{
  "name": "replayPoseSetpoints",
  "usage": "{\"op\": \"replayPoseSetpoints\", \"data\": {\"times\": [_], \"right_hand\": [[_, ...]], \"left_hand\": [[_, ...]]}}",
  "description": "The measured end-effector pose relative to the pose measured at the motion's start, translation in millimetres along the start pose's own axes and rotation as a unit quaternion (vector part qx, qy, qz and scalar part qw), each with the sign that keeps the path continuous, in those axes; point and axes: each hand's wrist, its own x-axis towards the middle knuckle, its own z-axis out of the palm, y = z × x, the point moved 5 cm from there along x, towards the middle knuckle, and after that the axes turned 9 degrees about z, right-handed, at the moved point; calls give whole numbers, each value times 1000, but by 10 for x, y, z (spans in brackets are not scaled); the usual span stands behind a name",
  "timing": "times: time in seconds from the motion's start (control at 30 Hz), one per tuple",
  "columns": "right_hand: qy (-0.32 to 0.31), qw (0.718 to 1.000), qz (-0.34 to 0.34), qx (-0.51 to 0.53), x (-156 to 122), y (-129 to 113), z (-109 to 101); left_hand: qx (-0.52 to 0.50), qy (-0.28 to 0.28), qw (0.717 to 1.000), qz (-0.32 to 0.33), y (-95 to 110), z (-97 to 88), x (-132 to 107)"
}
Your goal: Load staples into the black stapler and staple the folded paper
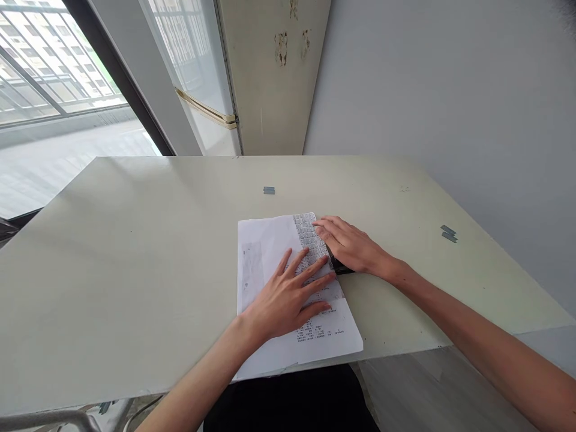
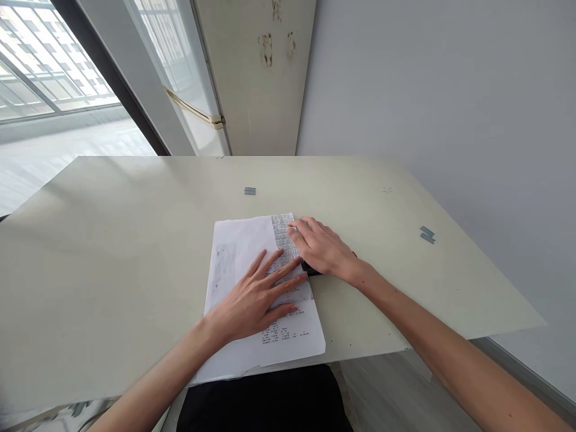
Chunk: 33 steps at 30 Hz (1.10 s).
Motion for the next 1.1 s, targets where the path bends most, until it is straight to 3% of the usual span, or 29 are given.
{"op": "replayPoseSetpoints", "data": {"times": [0.5,0.67,0.8,1.0,1.1], "right_hand": [[91,982,-35,-165,13,-107,202],[68,996,-33,-57,-19,-84,77],[99,992,-49,68,-191,49,-150],[23,990,-130,59,-566,375,-150],[44,989,-122,72,-646,596,-109]], "left_hand": [[-21,15,1000,-3,8,-3,5],[-12,9,1000,0,17,-20,-35],[-2,0,1000,-1,-9,-60,-151],[11,-19,1000,-14,-86,-142,-303],[16,-20,1000,-18,-134,-184,-325]]}}
